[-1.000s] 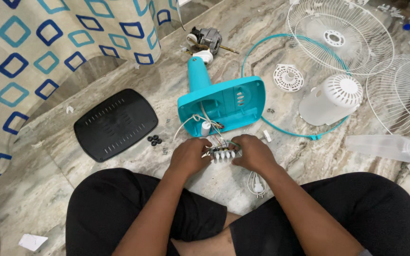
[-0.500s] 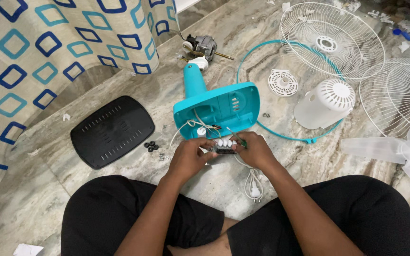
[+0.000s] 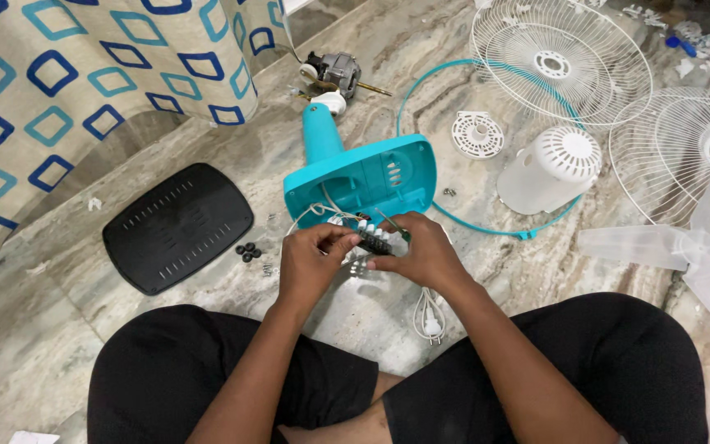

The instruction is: The person disassembles a teal fan base, removes the black cover, and uses a screwdriver to adjust internal wiring and components. They manipulate wires and a switch inside the base, then reposition the cover and continue working on the internal parts.

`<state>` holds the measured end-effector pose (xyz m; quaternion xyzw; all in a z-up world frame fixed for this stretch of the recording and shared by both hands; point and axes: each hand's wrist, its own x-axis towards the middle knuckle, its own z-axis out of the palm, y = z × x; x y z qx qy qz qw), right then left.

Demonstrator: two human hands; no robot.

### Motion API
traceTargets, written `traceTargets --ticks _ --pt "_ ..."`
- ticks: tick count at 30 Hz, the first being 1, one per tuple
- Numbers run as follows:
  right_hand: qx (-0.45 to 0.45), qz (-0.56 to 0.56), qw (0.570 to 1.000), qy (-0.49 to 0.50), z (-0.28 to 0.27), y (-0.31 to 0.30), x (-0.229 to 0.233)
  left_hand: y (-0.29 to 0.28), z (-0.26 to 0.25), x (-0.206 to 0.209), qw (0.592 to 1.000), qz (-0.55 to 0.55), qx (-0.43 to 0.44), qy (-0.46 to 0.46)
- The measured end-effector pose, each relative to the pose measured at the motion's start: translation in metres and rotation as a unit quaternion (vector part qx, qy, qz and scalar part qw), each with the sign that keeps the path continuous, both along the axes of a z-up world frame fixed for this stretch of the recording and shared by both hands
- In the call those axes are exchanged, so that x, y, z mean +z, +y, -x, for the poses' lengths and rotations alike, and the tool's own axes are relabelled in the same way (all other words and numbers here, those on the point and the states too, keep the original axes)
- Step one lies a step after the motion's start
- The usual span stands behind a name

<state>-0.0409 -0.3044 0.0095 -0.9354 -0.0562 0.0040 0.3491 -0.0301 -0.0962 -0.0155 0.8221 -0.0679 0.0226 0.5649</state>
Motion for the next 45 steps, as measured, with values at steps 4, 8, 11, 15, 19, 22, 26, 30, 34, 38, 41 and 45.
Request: traceTargets --ticks 4,8,11,15,19,22,26,30,34,38,41,45 --pt "-0.022 0.013 1.0 -0.003 0.004 0.007 0.007 -0.003 0.001 0.0 1.0 0.02 0.001 0.003" --pt "-0.03 -0.006 0.999 -0.019 0.004 0.006 0.007 -0.004 0.002 0.002 0.998 0.042 -0.011 -0.035" --pt "-0.04 -0.003 0.999 -0.032 0.003 0.005 0.007 -0.002 0.001 0.01 0.995 0.037 0.028 -0.09" --pt "-0.072 0.016 0.997 -0.026 0.002 0.005 0.008 0.007 0.005 0.021 0.984 0.024 0.149 -0.091" --pt "-0.085 0.011 0.996 0.008 0.001 0.006 0.007 0.016 0.006 0.027 0.934 -0.071 0.278 -0.211" --pt "-0.081 -0.002 0.996 -0.021 0.0 0.004 0.0 0.02 0.003 0.02 0.937 -0.047 0.297 -0.178" --pt "-0.083 -0.034 0.992 -0.085 -0.005 -0.003 -0.015 0.025 -0.004 -0.003 0.943 -0.046 0.287 -0.164" --pt "-0.061 -0.115 0.977 -0.17 -0.009 -0.009 -0.029 0.029 -0.015 -0.029 0.959 -0.058 0.254 -0.115" --pt "-0.094 -0.124 0.978 -0.137 -0.011 -0.008 -0.033 0.03 -0.022 -0.045 0.976 -0.016 0.217 -0.02" --pt "-0.098 -0.098 0.979 -0.151 -0.009 -0.006 -0.029 0.028 -0.026 -0.048 0.982 -0.006 0.187 0.034" --pt "-0.107 -0.105 0.98 -0.131 -0.009 -0.005 -0.026 0.026 -0.026 -0.045 0.982 -0.001 0.184 0.043" --pt "-0.105 -0.113 0.98 -0.125 -0.008 -0.005 -0.024 0.025 -0.023 -0.042 0.981 -0.008 0.188 0.045"
